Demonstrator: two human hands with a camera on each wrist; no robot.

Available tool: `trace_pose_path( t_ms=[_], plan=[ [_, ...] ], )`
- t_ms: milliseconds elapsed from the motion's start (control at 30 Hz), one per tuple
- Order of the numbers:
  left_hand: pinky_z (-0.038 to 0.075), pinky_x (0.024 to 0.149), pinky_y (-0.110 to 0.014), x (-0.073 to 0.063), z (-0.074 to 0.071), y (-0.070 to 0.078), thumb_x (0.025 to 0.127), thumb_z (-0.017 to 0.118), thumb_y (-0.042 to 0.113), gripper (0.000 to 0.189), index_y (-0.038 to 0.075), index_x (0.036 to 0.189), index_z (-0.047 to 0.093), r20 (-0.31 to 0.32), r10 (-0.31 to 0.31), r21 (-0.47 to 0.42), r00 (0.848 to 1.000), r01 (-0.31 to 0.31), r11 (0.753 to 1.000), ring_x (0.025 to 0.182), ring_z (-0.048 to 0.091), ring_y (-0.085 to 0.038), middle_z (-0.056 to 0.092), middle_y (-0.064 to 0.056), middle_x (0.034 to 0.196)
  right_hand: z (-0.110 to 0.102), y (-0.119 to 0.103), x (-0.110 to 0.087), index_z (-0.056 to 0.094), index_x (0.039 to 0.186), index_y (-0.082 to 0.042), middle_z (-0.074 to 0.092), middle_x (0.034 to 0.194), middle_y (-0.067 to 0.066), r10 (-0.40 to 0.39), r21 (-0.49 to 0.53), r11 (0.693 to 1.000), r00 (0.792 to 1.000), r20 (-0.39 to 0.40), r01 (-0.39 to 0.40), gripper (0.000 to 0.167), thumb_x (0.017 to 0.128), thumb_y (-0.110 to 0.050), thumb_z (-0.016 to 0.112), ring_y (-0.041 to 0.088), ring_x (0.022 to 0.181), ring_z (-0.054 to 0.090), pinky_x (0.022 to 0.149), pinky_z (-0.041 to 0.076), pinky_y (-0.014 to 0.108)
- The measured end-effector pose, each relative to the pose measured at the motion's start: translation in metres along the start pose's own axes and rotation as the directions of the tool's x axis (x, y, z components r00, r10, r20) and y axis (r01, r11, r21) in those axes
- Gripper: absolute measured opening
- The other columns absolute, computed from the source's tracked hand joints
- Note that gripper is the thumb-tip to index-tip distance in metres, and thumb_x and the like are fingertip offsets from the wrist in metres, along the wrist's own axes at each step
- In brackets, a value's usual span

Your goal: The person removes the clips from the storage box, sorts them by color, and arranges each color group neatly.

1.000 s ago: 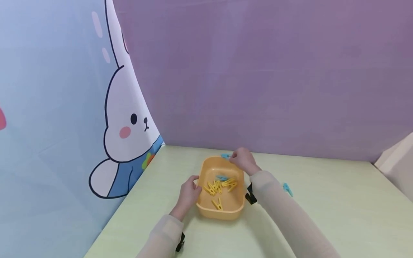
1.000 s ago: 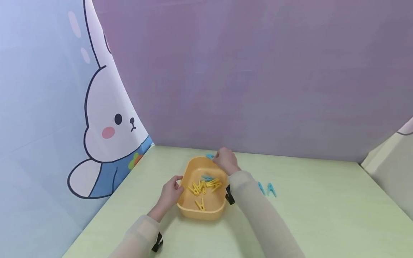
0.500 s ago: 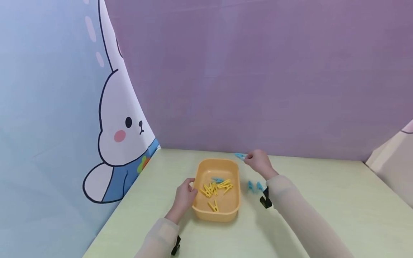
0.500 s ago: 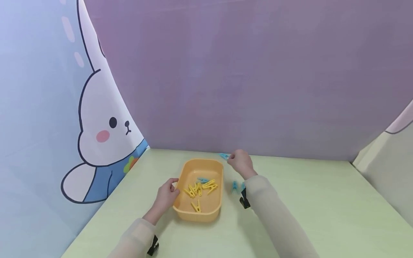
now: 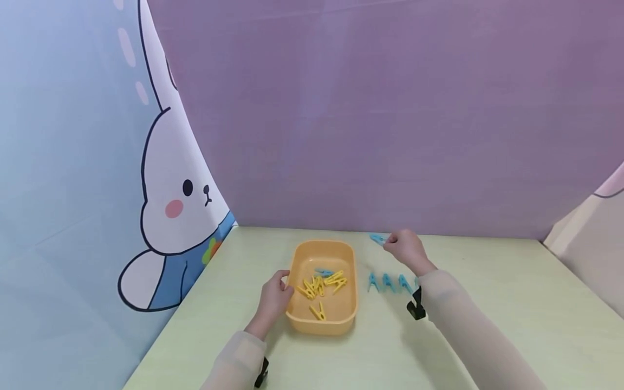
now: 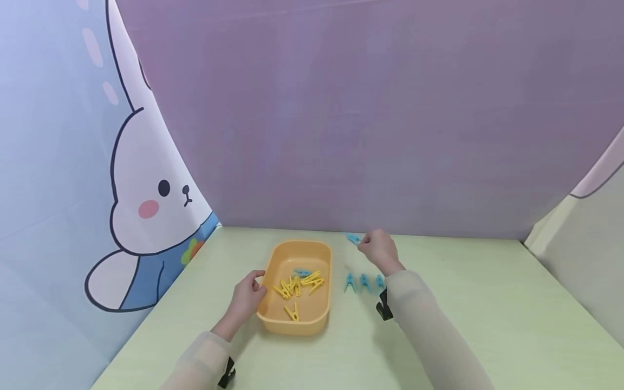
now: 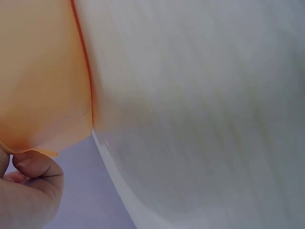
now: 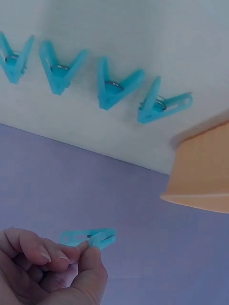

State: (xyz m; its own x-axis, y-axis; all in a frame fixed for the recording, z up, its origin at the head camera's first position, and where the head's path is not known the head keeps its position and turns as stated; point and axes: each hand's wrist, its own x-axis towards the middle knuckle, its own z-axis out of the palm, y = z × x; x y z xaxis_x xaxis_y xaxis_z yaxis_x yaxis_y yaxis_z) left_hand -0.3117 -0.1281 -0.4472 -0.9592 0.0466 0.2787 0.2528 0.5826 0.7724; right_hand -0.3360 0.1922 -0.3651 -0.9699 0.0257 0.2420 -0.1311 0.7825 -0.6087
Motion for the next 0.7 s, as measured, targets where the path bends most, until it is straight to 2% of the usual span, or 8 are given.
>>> trace_pose_path(
  t_ms=[200,433,700],
  plan=[
    [0.035,0.046,-0.023,0.001,0.0,0.001,0.079,0.055,-0.004,0.039,-0.007,0.118,0.053,0.003,0.0,-0.006,1.0,0.0,1.0,0.052,0.038,-0.011,0.041,-0.002,0.066,-0.003,0.008,-0.004,0.059,0.066,-0.005,0.055,0.064,0.003,0.016,0.001,1.0,1.0,0.001,-0.016,0.016,0.081,-0.007,0.056,0.017,0.055,0.044,0.056,0.038,0.032],
    [0.035,0.046,-0.024,0.001,-0.001,0.002,0.079,0.055,-0.004,0.039,-0.007,0.118,0.052,0.005,-0.008,0.0,1.0,0.008,1.0,0.054,0.038,-0.012,0.041,-0.002,0.067,-0.006,0.017,-0.006,0.053,0.06,-0.008,0.048,0.057,0.001,0.049,-0.017,0.999,0.999,-0.001,-0.049,0.022,0.082,-0.009,0.057,0.015,0.052,0.04,0.054,0.035,0.031],
    [0.035,0.045,-0.023,0.0,0.001,-0.001,0.08,0.055,-0.005,0.039,-0.007,0.119,0.052,0.009,-0.002,-0.001,1.0,0.002,1.0,0.052,0.038,-0.011,0.041,-0.002,0.066,-0.009,0.027,-0.014,0.043,0.057,-0.01,0.039,0.052,-0.001,0.053,-0.001,0.999,0.999,-0.01,-0.053,0.027,0.081,-0.009,0.056,0.014,0.049,0.035,0.053,0.033,0.031]
  ],
)
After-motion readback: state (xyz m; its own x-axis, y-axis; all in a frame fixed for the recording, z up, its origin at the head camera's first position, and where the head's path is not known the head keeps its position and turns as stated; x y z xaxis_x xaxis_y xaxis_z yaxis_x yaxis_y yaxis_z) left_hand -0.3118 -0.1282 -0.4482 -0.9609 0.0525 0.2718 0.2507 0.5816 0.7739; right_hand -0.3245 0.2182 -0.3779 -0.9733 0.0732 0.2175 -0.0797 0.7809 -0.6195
